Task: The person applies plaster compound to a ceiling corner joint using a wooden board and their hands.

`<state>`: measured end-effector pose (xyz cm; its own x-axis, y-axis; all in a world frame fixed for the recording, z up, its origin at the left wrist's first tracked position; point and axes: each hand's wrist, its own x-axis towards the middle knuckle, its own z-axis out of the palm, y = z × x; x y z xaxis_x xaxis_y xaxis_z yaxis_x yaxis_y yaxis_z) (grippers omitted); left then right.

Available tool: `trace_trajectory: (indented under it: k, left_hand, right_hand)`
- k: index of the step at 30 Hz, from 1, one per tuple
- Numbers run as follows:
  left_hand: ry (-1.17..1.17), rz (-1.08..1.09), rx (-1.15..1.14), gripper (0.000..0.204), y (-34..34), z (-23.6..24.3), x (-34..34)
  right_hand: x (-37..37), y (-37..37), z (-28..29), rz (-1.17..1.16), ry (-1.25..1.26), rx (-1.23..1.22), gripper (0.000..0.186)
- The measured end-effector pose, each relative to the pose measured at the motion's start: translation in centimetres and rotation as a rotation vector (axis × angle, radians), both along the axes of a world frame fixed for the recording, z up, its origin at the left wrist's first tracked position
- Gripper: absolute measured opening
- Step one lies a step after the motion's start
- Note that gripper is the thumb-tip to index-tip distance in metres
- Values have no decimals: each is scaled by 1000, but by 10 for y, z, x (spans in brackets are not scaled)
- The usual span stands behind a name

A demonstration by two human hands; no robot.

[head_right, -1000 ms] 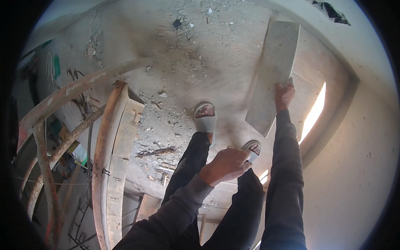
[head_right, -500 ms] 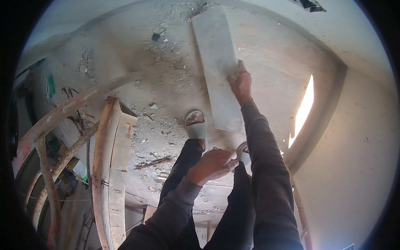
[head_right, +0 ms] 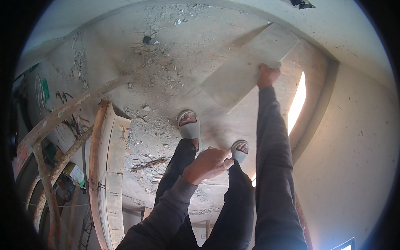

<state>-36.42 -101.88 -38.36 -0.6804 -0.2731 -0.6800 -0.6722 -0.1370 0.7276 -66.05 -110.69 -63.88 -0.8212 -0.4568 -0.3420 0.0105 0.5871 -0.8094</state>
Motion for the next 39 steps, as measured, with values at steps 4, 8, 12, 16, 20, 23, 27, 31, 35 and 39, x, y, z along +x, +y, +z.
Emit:
trace_trajectory:
  k: [4,8,12,16,20,23,27,31,35,39]
  left_hand:
    - [13,20,-63,26,3,0,3]
    - [33,-10,-58,23,5,-1,-5]
    - [-44,-79,2,23,-7,9,-7]
    - [-2,2,-78,27,14,-2,1]
    - [-31,-5,-23,28,4,8,-3]
    - [-35,-3,-5,28,1,11,-1]
    - [-26,-18,-9,28,-2,10,1]
    - [24,18,-39,29,4,1,4]
    - [-26,-18,-16,31,-3,6,1]
    - [0,27,4,30,1,-1,-1]
  right_hand:
    - [114,-56,20,-149,-115,-201,49]
    - [147,-69,7,-61,-193,-100,51]
    - [180,-76,33,411,-88,-2,66]
    - [185,-62,56,395,-206,-139,74]
    - [131,-36,59,168,-409,-220,69]
    - [123,-39,57,168,-364,-174,66]
    - [154,-71,52,330,-309,-64,59]
    - [198,-106,70,526,-230,-36,54]
    - [186,-106,86,737,-84,98,48]
    - [120,-91,117,979,-69,48,43]
